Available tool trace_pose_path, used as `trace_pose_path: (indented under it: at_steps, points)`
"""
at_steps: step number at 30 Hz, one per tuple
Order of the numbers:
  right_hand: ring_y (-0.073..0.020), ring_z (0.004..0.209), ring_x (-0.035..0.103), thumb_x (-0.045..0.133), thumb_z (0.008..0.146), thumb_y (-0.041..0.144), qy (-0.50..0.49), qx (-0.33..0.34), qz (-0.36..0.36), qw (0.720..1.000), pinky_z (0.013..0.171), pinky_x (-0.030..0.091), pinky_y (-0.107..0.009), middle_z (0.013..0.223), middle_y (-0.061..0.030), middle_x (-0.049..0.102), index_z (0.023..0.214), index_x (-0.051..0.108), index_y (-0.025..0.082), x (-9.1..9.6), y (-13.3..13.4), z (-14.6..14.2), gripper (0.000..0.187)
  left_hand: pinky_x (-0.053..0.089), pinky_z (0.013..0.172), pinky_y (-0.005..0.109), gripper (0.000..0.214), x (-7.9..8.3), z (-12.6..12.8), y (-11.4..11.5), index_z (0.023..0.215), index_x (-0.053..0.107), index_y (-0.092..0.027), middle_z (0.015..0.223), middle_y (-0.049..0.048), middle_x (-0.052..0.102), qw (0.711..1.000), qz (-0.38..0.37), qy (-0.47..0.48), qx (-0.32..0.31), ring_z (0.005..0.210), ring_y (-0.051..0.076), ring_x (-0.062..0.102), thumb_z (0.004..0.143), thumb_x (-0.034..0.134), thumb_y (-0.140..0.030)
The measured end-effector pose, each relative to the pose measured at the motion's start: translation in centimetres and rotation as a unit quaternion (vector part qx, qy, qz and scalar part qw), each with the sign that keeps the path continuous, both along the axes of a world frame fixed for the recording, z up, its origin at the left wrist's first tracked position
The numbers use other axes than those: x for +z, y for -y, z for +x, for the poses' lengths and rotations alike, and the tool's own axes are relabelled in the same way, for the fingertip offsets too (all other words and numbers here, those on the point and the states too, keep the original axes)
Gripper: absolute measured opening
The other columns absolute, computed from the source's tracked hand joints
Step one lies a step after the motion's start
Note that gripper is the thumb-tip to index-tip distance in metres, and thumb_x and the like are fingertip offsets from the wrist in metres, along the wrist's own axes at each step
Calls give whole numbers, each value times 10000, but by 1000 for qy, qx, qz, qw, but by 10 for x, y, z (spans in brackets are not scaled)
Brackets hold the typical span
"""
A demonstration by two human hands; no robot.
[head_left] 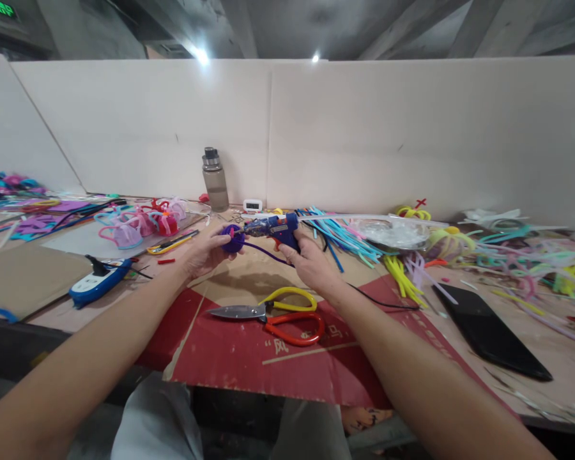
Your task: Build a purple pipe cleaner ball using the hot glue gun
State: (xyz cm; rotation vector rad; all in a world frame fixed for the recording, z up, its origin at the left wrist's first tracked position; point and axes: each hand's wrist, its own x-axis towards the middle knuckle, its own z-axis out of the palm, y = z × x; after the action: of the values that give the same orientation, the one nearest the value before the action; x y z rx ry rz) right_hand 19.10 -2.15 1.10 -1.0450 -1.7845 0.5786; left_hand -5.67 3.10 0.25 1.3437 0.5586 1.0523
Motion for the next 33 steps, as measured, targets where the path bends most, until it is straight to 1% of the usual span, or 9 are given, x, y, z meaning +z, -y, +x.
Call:
trace_pose_path:
  at_steps: [4,9,16,19,24,29,33]
  points:
    - [-227,1096,575,521,866,339,0,-9,0,1000,1007,410,-392,1184,-97,643,1190,570,182,-1,-1,0,363,446,523,210,333,0,0,0,1080,592,-154,1013,113,695,1000,3,2,-2,766,195,692,786,683,-280]
    - [-239,1073,585,516,862,341,7,-20,-6,1000,986,421,-395,1162,-114,649,1186,578,157,0,0,0,378,449,521,211,327,1,1,0,1063,597,-140,1030,125,691,1000,3,0,-4,759,191,690,779,687,-275]
    - [-237,1138,559,521,868,351,2,-8,9,1000,1031,389,-407,1232,-108,625,1234,566,170,-1,-1,0,411,454,525,212,331,-1,0,-2,1074,597,-156,1024,113,690,1000,5,-3,-6,767,191,692,781,685,-282]
    - [-230,1127,565,517,874,339,5,-10,14,1000,1021,398,-398,1229,-109,626,1226,568,168,-4,-4,1,395,455,531,214,327,-2,-1,-2,1072,592,-147,1024,121,689,1000,5,0,-10,773,196,692,785,680,-277]
    - [-224,1132,566,517,886,347,6,-9,26,1000,1031,392,-398,1240,-94,623,1240,560,197,-8,-7,3,387,458,537,216,340,-2,0,-2,1094,578,-153,1041,124,687,1000,1,4,-14,786,205,694,789,677,-268]
    - [-226,1117,577,520,880,341,6,-9,25,1000,1017,405,-391,1226,-90,633,1250,561,199,-6,-6,2,399,459,532,217,354,-2,0,-2,1105,570,-156,1033,124,690,1000,-11,9,-7,770,200,695,784,678,-260]
    - [-221,1100,582,517,880,336,4,-8,22,1000,1004,415,-380,1210,-89,641,1250,555,195,-5,-5,1,398,460,531,215,351,-1,0,-2,1103,580,-149,1046,131,686,1000,-1,2,-13,772,198,694,788,675,-271]
